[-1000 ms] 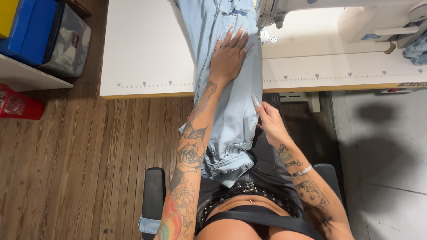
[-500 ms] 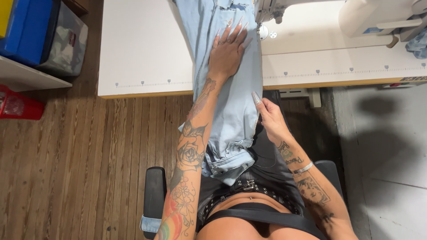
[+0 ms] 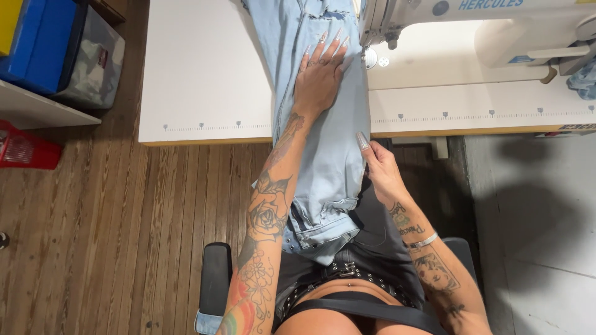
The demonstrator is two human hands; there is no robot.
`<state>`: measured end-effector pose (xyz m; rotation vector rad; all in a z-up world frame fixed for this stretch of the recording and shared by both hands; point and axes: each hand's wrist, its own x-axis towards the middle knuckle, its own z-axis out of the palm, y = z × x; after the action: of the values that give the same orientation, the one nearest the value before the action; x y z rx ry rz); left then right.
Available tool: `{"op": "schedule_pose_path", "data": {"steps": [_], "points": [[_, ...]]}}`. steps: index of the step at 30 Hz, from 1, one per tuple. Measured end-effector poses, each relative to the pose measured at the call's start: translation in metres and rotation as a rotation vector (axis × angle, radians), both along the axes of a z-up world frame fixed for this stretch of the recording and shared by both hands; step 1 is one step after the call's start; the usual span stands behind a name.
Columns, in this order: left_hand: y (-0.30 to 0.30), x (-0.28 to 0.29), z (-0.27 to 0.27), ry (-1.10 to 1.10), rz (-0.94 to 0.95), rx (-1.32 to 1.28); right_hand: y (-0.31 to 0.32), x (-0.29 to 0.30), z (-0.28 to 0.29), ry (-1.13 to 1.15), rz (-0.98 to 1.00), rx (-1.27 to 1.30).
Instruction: A person is preparing a pair of distressed denim jeans for repair by smoothing the fabric and positioning it under an industrial sewing machine.
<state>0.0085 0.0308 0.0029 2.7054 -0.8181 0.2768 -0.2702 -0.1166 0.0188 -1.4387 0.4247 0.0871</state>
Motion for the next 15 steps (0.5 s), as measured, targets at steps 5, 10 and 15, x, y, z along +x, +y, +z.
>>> {"op": "schedule_pose_path", "data": {"steps": [5, 10, 15], "points": [[-0.001, 0.011, 0.001, -0.095, 0.006, -0.063, -0.001, 0.013, 0.002, 0.039, -0.010, -0.001], [-0.002, 0.009, 0.004, -0.064, 0.011, -0.103, 0.003, 0.018, 0.004, 0.093, -0.048, 0.031], [-0.002, -0.030, 0.017, 0.014, 0.047, 0.034, 0.008, 0.013, 0.003, 0.137, -0.089, 0.100]]}}
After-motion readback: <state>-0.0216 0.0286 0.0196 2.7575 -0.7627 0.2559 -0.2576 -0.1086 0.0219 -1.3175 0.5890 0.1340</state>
